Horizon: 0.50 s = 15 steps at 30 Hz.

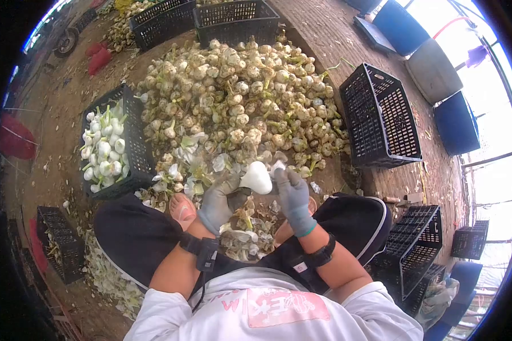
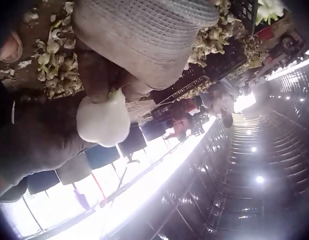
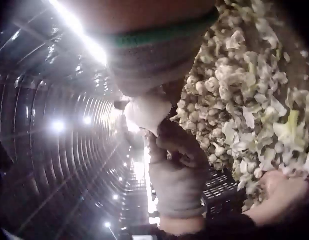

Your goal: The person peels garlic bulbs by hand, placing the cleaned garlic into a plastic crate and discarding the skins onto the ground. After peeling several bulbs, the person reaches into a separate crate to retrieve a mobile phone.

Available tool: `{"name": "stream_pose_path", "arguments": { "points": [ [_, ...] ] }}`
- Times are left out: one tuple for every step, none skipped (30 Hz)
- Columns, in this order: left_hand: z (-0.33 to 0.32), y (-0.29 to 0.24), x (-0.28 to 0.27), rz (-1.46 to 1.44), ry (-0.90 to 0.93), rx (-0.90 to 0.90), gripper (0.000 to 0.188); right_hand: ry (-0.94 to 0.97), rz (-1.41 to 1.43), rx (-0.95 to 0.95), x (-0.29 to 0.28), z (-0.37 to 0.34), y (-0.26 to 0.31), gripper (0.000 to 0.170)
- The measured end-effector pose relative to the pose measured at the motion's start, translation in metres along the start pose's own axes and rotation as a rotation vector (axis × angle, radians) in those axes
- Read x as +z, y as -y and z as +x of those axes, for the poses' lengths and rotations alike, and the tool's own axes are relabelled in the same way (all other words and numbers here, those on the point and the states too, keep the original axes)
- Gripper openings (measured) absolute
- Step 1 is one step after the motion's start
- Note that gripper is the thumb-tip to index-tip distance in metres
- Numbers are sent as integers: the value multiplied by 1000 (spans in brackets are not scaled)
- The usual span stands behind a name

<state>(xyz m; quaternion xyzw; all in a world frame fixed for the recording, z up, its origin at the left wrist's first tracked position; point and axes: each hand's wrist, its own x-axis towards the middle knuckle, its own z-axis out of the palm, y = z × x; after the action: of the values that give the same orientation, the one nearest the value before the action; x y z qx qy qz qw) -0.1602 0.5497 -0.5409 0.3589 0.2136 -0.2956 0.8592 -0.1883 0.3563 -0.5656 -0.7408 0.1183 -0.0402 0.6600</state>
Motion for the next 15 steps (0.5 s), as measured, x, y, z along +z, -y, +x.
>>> {"name": "stream_pose_path", "arguments": {
  "points": [
    [7,5,-11,-93,42,-56,24,-113,266,228,-5,5,-5,34],
    [13,10,-20,-185,84,-112,23,-227,531,457,-11,11,-9,27],
    [13,9,-19,-187,85,-110,23,-121,566,574,-15,7,38,28],
    [12,9,-16,-38,11,-56,23,-120,562,574,-13,8,31,28],
    [12,10,-13,110,-64,-1,22,-44,450,365,-8,7,16,32],
    [12,16,-9,105,-64,-2,22,31,335,160,-1,5,12,36],
    [11,25,-3,380,18,116,24,41,451,287,6,2,9,42],
    [11,32,1,656,100,234,25,173,281,260,1,-6,9,44],
    [3,25,11,748,193,160,43,130,368,297,-7,-3,13,43],
    [-1,24,18,739,196,159,43,84,451,334,-26,4,16,41],
    [-4,24,24,841,262,225,52,8,604,376,-55,21,-4,35],
    [-6,25,25,943,330,289,61,-139,731,340,-76,32,19,31],
    [7,38,11,908,341,232,72,-209,680,283,-112,50,32,32],
    [9,39,10,901,344,229,72,-299,254,80,-144,62,47,30],
    [12,39,10,1009,299,224,71,-410,535,108,-188,87,54,35]
  ]
}}
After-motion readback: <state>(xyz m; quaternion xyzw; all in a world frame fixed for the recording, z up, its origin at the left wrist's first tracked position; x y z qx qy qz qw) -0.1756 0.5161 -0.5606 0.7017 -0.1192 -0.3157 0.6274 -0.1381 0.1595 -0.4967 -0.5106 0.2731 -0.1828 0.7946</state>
